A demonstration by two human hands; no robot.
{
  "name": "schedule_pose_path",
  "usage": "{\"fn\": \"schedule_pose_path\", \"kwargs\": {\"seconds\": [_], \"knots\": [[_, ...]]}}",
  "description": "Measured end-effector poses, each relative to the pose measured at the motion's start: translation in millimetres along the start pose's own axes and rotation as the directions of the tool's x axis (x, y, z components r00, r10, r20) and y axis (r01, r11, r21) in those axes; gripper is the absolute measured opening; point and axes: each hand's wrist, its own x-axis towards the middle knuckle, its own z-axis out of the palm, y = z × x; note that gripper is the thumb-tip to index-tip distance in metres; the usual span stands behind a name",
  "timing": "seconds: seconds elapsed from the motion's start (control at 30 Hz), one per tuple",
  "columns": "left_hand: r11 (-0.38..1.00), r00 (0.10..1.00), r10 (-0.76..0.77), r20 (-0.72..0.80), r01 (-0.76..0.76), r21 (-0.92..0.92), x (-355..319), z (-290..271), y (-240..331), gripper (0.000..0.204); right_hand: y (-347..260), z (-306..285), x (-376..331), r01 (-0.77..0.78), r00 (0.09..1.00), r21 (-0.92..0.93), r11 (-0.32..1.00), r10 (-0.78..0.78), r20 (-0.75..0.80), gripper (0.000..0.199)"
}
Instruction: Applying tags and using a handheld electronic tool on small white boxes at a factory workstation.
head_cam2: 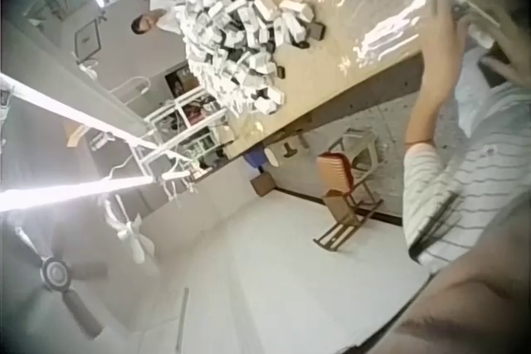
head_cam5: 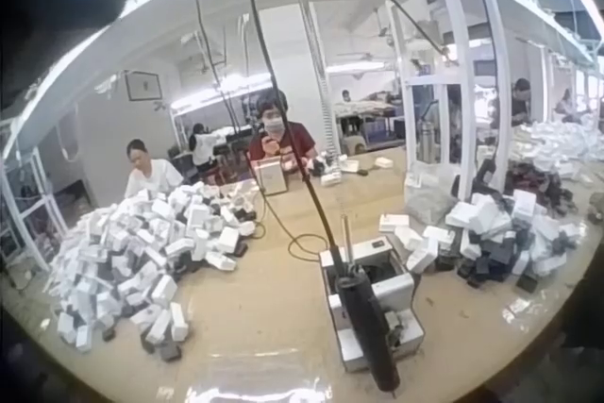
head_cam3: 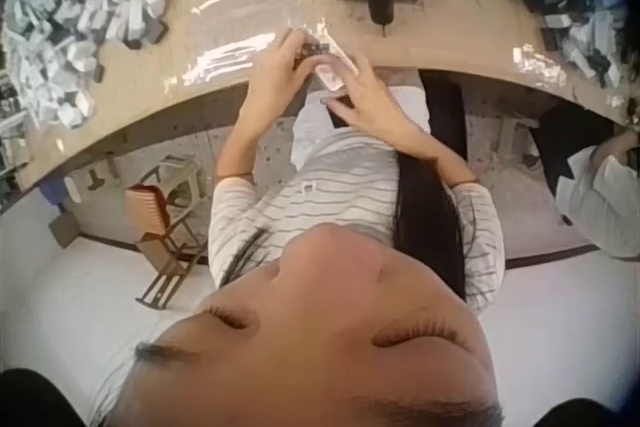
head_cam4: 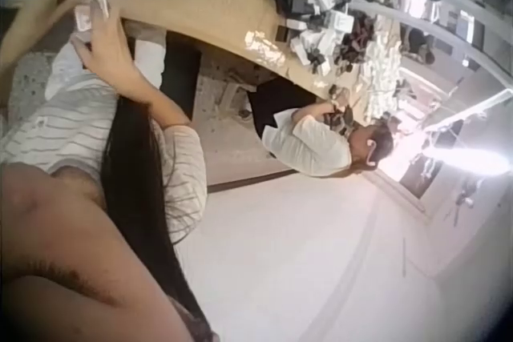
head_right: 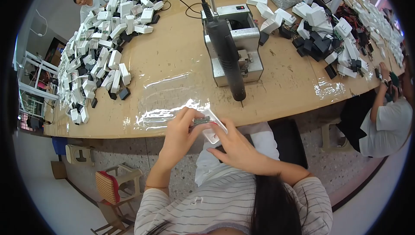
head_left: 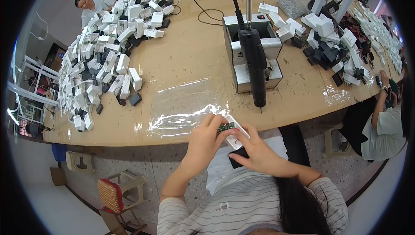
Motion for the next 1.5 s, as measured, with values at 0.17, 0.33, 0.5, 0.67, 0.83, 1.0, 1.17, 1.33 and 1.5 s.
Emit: {"fn": "schedule_pose_path", "kwargs": {"seconds": [0.17, 0.33, 0.5, 0.67, 0.83, 1.0, 1.17, 1.33, 1.5], "knots": [[0.999, 0.999, 0.010, 0.045, -0.008, -0.037, -2, 6, -6, 0.023, 12, 10, -4, -0.097, 0.995, 0.106, 0.990, 0.096, 0.012, 0.059], [0.996, 0.997, -0.064, -0.043, 0.066, 0.066, -6, 5, -16, 0.021, 30, -20, 17, 0.199, 0.978, -0.191, 0.961, -0.182, 0.104, 0.058], [0.990, 0.995, -0.053, -0.081, 0.063, 0.125, -10, 3, -16, 0.022, 35, -30, 47, 0.430, 0.901, -0.245, 0.869, -0.397, 0.174, 0.054], [0.979, 0.981, -0.188, -0.044, 0.184, -0.092, -13, -2, -10, 0.023, 46, -25, 61, 0.421, 0.891, -0.034, 0.907, -0.406, 0.201, 0.049], [0.965, 0.986, -0.163, -0.033, 0.152, -0.213, -14, 9, -14, 0.027, 42, -20, 44, 0.274, 0.960, -0.147, 0.950, -0.262, 0.095, 0.059], [0.997, 0.995, -0.070, -0.076, 0.072, 0.017, -7, 23, -9, 0.026, 37, -10, 34, 0.178, 0.983, -0.137, 0.974, -0.181, -0.007, 0.065], [0.996, 0.996, -0.050, -0.071, 0.055, 0.068, 0, 31, -7, 0.021, 52, 6, 28, 0.084, 0.989, 0.137, 0.987, -0.066, -0.133, 0.076], [0.969, 0.999, 0.031, -0.040, -0.020, 0.247, -1, 35, -10, 0.013, 52, 0, 29, 0.179, 0.973, 0.047, 0.983, -0.170, -0.159, 0.076], [0.959, 0.998, 0.049, 0.026, -0.054, 0.278, 5, 31, -16, 0.015, 47, -35, 32, 0.313, 0.855, -0.270, 0.910, -0.394, -0.336, 0.063]]}}
